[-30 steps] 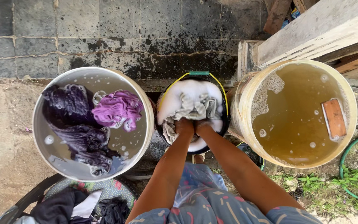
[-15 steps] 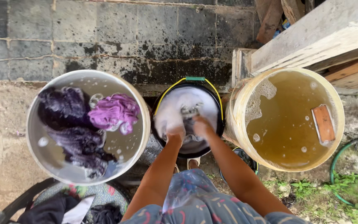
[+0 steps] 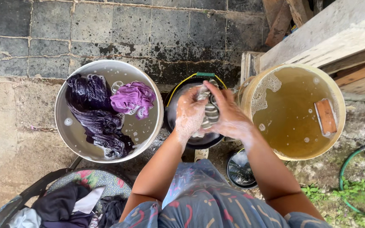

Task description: The person takes clothes from a basket and washes them by hand in a bucket of soapy water, scrubbing them against each other and using a small brush before placing them into another bucket.

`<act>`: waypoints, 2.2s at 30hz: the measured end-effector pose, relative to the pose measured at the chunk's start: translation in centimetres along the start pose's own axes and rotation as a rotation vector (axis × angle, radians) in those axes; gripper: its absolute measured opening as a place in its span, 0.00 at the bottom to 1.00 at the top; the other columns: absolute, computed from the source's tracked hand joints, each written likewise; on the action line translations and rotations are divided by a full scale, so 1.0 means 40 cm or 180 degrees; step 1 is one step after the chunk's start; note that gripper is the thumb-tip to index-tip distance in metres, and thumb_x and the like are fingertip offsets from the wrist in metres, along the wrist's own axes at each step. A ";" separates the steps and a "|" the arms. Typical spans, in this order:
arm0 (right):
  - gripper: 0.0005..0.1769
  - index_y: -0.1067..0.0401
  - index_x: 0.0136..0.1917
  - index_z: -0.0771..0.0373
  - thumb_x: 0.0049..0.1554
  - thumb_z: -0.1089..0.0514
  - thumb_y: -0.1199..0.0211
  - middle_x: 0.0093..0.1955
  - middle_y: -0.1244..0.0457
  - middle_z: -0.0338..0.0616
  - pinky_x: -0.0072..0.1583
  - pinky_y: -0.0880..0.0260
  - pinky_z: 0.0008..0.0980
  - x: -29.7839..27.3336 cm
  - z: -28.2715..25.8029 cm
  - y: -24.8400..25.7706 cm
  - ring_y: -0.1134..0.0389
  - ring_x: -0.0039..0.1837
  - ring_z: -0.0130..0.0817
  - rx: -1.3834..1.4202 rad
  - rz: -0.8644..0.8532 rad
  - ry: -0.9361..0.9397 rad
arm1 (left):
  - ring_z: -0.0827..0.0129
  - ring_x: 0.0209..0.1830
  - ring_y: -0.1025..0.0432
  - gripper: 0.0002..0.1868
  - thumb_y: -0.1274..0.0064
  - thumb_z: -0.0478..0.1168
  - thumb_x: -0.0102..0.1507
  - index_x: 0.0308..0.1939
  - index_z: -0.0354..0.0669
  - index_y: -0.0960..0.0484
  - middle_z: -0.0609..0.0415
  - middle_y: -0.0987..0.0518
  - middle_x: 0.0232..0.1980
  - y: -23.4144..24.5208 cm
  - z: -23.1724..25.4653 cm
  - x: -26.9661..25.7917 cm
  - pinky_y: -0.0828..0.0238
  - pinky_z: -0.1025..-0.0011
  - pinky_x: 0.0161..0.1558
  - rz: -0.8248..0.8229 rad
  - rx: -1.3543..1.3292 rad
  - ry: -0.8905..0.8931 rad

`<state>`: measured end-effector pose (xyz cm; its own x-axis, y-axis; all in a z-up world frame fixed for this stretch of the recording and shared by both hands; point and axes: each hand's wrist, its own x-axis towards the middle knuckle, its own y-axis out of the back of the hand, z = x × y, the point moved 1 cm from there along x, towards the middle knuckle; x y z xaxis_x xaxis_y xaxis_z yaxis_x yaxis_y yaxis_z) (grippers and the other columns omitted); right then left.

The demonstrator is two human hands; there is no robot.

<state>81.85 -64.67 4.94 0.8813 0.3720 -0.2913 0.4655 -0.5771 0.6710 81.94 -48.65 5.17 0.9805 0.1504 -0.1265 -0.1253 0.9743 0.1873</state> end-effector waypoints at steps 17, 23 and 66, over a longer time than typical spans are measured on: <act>0.29 0.45 0.70 0.55 0.60 0.60 0.35 0.68 0.38 0.60 0.46 0.34 0.31 0.345 0.439 -0.604 0.33 0.49 0.38 0.3681 -0.0194 -0.2215 | 0.62 0.47 0.25 0.23 0.51 0.47 0.69 0.62 0.33 0.26 0.46 0.20 0.51 -0.166 -0.838 -0.059 0.27 0.67 0.52 -0.0816 -0.0788 0.1541; 0.24 0.36 0.66 0.61 0.59 0.57 0.33 0.65 0.36 0.54 0.58 0.35 0.35 0.348 0.385 -0.486 0.35 0.58 0.39 0.2489 -0.0456 -0.1319 | 0.52 0.51 0.29 0.32 0.53 0.57 0.65 0.66 0.41 0.33 0.41 0.26 0.56 -0.107 -0.659 -0.062 0.32 0.57 0.55 -0.0388 -0.1434 0.3207; 0.26 0.27 0.64 0.70 0.54 0.58 0.35 0.60 0.30 0.67 0.51 0.26 0.43 0.174 0.068 -0.135 0.28 0.57 0.56 0.0123 -0.0603 -0.0813 | 0.50 0.77 0.48 0.56 0.49 0.72 0.52 0.76 0.43 0.42 0.43 0.42 0.79 -0.118 -0.492 -0.009 0.55 0.42 0.74 0.0465 -0.3080 0.1990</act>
<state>85.71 -60.94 -2.58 0.7683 0.2839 -0.5737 0.6218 -0.5440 0.5634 79.21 -50.02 -14.86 0.7352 0.0656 -0.6746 -0.5591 0.6214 -0.5489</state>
